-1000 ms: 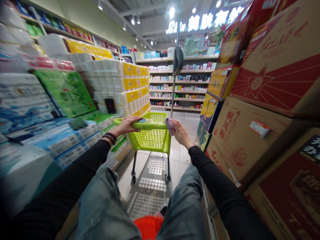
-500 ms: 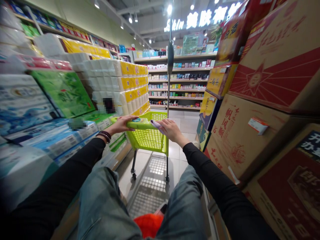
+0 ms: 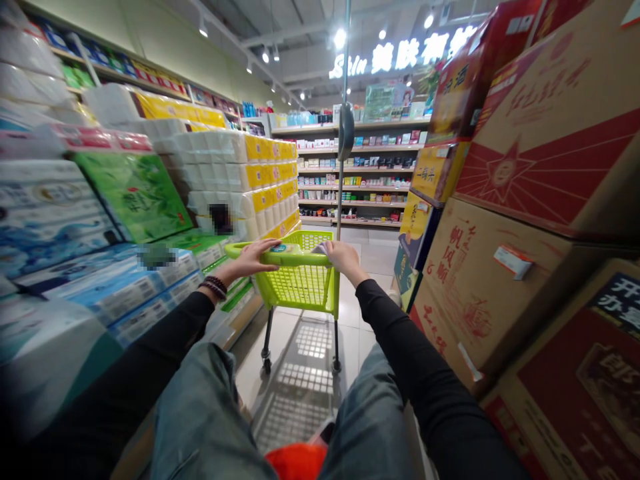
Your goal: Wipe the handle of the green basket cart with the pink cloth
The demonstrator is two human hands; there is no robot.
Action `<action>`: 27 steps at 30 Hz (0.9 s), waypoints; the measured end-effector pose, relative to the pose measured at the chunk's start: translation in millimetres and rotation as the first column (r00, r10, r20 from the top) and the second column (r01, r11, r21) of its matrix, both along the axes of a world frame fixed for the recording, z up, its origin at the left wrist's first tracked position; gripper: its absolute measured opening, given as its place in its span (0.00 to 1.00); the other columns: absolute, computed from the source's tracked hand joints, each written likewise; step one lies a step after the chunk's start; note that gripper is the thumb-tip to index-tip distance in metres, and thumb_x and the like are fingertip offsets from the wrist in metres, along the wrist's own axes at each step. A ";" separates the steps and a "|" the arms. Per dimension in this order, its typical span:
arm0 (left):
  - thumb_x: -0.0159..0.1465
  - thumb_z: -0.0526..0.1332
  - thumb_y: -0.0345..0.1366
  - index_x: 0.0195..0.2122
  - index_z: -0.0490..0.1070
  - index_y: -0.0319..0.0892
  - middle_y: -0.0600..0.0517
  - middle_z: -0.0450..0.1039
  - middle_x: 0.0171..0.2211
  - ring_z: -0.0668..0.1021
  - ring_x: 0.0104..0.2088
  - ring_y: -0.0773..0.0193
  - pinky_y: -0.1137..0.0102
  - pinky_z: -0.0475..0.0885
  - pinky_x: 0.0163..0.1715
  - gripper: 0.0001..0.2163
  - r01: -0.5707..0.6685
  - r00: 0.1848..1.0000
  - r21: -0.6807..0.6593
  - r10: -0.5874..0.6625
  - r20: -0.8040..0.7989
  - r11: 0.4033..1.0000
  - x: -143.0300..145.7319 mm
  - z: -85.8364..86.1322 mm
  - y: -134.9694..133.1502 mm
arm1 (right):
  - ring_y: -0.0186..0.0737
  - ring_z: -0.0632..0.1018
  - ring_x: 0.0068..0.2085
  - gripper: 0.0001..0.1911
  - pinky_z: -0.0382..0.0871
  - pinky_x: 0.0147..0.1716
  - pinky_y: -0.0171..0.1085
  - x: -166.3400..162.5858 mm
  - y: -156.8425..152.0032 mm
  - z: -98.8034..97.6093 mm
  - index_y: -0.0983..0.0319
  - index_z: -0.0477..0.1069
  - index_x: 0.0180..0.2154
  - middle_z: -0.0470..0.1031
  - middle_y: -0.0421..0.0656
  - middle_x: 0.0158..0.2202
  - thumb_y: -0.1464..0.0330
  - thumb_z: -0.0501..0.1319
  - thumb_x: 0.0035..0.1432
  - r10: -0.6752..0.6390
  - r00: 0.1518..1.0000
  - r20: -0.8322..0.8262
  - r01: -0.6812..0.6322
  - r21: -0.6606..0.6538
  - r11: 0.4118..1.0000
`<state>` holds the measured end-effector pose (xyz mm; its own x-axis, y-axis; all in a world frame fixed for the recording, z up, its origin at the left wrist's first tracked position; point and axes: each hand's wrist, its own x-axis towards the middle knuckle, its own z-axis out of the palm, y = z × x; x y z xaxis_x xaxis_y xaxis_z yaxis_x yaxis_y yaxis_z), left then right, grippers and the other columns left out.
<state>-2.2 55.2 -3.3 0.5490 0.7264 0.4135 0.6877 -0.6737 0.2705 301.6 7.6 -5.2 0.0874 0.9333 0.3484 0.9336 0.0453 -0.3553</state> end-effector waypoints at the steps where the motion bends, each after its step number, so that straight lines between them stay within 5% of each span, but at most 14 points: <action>1: 0.60 0.72 0.52 0.63 0.74 0.52 0.47 0.69 0.68 0.68 0.69 0.46 0.48 0.60 0.71 0.30 0.045 0.998 0.010 -0.045 0.048 0.999 4.6 1.8 -8.9 | 0.45 0.82 0.47 0.28 0.67 0.40 0.35 -5.7 -3.1 4.9 0.60 0.83 0.46 0.85 0.48 0.48 0.61 0.44 0.77 -0.028 0.999 0.040 0.029 -0.020 0.999; 6: 0.62 0.72 0.51 0.34 0.82 0.49 0.52 0.70 0.67 0.55 0.75 0.44 0.40 0.46 0.74 0.12 -0.053 0.955 0.279 -0.033 0.295 0.959 35.9 19.6 -64.2 | 0.45 0.83 0.46 0.26 0.67 0.38 0.36 -36.3 -23.9 14.4 0.59 0.82 0.48 0.86 0.49 0.45 0.62 0.45 0.77 -0.054 0.966 0.254 0.062 -0.023 0.998; 10: 0.63 0.71 0.43 0.28 0.79 0.46 0.58 0.53 0.77 0.35 0.78 0.39 0.33 0.31 0.72 0.10 -0.107 0.963 0.453 -0.022 0.269 0.885 56.5 37.3 -100.8 | 0.45 0.84 0.44 0.21 0.66 0.37 0.36 -47.6 -33.2 11.8 0.58 0.80 0.49 0.86 0.47 0.42 0.59 0.49 0.77 -0.001 0.942 0.335 0.001 0.000 1.000; 13: 0.62 0.70 0.40 0.26 0.79 0.46 0.63 0.47 0.78 0.32 0.78 0.37 0.32 0.26 0.71 0.09 -0.130 0.963 0.516 -0.016 0.269 0.847 60.3 46.8 -111.5 | 0.45 0.84 0.43 0.19 0.65 0.35 0.35 -48.7 -34.3 8.8 0.58 0.79 0.49 0.85 0.46 0.42 0.59 0.51 0.77 0.026 0.928 0.372 -0.036 0.020 0.999; 23: 0.67 0.66 0.46 0.30 0.81 0.46 0.57 0.48 0.78 0.42 0.78 0.32 0.30 0.35 0.71 0.12 -0.202 0.977 0.410 0.151 0.152 0.890 38.9 44.2 -83.8 | 0.43 0.84 0.40 0.23 0.62 0.34 0.36 -48.6 -38.7 5.1 0.58 0.78 0.44 0.85 0.46 0.40 0.59 0.46 0.79 0.022 0.949 0.314 -0.047 0.072 0.996; 27: 0.70 0.61 0.53 0.55 0.80 0.55 0.52 0.54 0.77 0.46 0.78 0.36 0.31 0.40 0.71 0.17 -0.175 0.984 0.259 0.164 0.066 0.950 40.7 23.9 -61.0 | 0.43 0.84 0.41 0.24 0.62 0.34 0.36 -48.1 -41.2 8.6 0.58 0.78 0.46 0.85 0.46 0.41 0.60 0.44 0.80 0.008 0.956 0.294 -0.027 0.062 0.998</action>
<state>38.6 -5.8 20.6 0.4047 0.6693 0.6231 0.7895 -0.5995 0.1312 253.5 -33.6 3.4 -0.0442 0.9084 0.4157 0.9952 0.0765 -0.0614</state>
